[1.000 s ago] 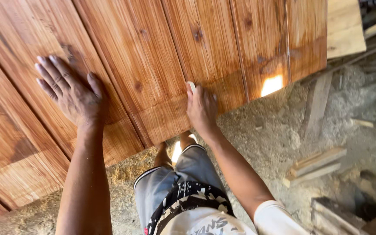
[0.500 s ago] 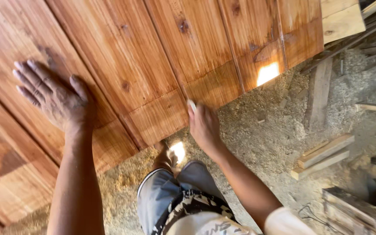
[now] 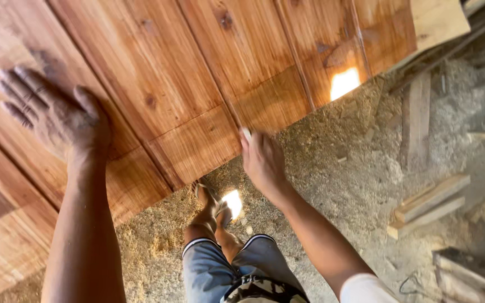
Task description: The person sands a large wooden surface using a sanding block. They move the block back and forth across the planks, occasionally pausing to inspect the surface and adjust the sanding block.
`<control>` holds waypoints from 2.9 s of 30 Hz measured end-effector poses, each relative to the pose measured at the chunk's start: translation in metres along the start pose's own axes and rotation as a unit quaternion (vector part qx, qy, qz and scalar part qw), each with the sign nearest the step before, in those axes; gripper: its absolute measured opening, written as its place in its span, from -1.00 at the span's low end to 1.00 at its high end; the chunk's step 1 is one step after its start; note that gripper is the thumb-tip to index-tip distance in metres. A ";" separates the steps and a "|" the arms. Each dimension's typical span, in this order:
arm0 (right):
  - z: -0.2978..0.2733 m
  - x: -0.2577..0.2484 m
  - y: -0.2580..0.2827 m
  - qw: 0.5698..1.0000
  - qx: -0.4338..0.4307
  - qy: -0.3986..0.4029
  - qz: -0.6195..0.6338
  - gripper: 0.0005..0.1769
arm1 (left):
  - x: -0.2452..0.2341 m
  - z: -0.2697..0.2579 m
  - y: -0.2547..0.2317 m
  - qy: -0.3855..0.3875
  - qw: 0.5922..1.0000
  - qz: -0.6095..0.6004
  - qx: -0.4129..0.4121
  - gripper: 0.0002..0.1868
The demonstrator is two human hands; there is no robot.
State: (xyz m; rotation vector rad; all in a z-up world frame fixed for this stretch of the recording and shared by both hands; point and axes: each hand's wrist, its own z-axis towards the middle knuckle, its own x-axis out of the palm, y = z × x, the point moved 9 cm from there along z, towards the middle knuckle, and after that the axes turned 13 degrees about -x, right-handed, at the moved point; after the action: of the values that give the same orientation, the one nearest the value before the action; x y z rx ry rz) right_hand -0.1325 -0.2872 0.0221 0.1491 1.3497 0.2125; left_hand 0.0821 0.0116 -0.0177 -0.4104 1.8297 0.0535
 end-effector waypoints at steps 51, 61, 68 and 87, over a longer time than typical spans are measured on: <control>0.299 0.036 -0.030 0.995 -0.016 -0.094 0.008 -0.85 | -0.046 0.040 -0.044 -0.078 0.989 -0.065 0.108 0.02; 0.441 0.070 -0.041 0.995 -0.061 -0.073 -0.035 -0.85 | -0.087 0.264 -0.178 -0.009 0.988 -0.093 0.126 0.01; 0.444 0.026 -0.020 0.995 0.002 -0.065 -0.082 -0.76 | -0.107 0.258 -0.186 -0.033 0.983 -0.104 0.146 0.01; 0.559 0.049 -0.022 0.997 -0.010 -0.058 -0.053 -0.81 | -0.094 0.266 -0.181 -0.028 0.988 -0.077 0.132 -0.01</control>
State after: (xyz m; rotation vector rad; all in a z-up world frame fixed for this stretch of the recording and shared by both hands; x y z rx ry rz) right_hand 0.4252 -0.2878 0.0902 0.0717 1.2353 0.1265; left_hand 0.4049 -0.0691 0.0222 -0.3583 1.7160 -0.2782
